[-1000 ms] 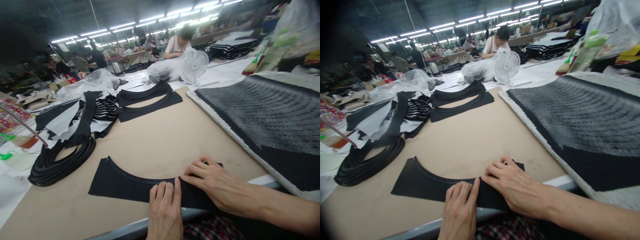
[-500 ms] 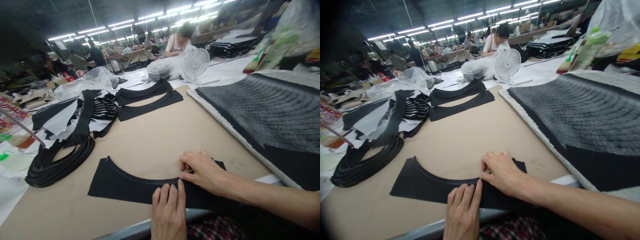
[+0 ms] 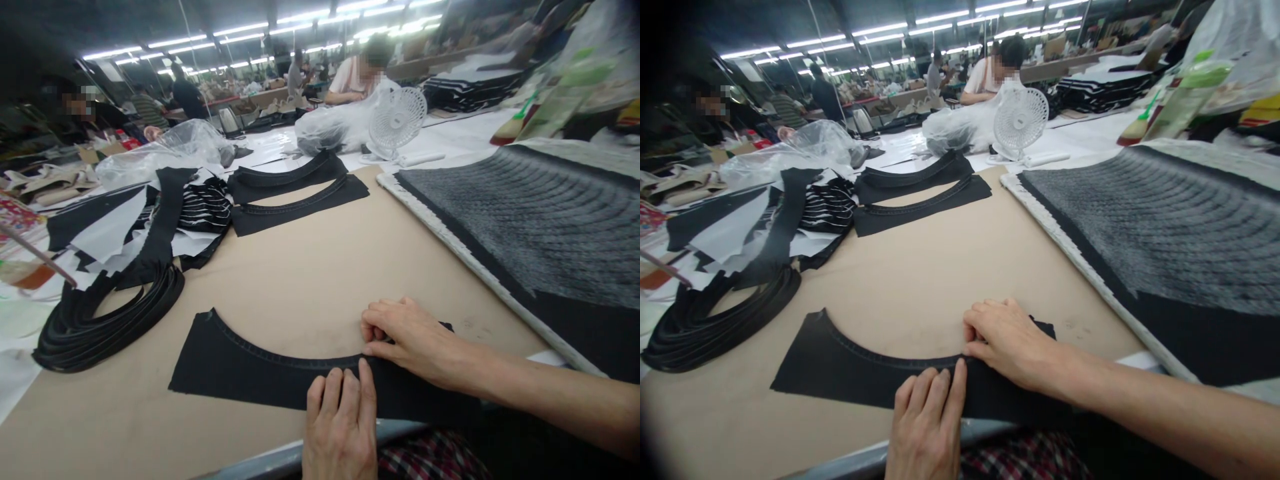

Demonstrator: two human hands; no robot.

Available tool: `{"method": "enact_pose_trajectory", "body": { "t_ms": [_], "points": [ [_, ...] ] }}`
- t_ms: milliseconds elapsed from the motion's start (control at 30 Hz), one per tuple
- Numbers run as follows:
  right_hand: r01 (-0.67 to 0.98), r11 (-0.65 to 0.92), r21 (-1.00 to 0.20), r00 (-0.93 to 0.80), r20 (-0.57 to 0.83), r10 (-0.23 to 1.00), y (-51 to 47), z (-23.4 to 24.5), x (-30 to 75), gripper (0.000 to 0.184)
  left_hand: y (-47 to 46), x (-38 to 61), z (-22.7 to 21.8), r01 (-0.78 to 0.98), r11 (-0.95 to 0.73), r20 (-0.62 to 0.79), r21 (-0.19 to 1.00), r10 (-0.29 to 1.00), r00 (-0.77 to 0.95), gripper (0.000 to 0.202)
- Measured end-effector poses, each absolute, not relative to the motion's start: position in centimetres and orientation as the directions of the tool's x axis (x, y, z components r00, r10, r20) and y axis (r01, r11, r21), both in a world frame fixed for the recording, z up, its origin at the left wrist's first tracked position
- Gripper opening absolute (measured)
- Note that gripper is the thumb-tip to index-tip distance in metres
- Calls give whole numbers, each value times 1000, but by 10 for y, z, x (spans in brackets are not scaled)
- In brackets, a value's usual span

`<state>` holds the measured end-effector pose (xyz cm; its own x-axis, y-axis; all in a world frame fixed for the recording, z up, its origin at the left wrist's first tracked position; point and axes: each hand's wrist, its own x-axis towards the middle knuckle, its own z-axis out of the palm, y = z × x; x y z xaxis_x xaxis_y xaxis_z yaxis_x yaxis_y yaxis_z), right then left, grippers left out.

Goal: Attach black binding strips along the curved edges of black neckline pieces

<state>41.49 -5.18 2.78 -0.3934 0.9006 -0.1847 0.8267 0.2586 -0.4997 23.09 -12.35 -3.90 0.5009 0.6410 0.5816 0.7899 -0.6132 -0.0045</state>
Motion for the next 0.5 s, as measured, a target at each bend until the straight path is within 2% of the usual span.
{"method": "enact_pose_trajectory", "body": {
  "t_ms": [233,400,500],
  "points": [
    [833,284,-474,-401,-163,902,-55,26,413,13,-123,232,-39,789,-614,581,-2,641,501,41],
    [809,281,-516,-407,-148,901,-55,27,413,11,-123,231,-39,788,-616,574,14,650,498,41],
    [827,280,-487,-402,-163,901,-55,28,412,10,-123,232,-38,790,-613,577,17,651,493,43]
  ]
}}
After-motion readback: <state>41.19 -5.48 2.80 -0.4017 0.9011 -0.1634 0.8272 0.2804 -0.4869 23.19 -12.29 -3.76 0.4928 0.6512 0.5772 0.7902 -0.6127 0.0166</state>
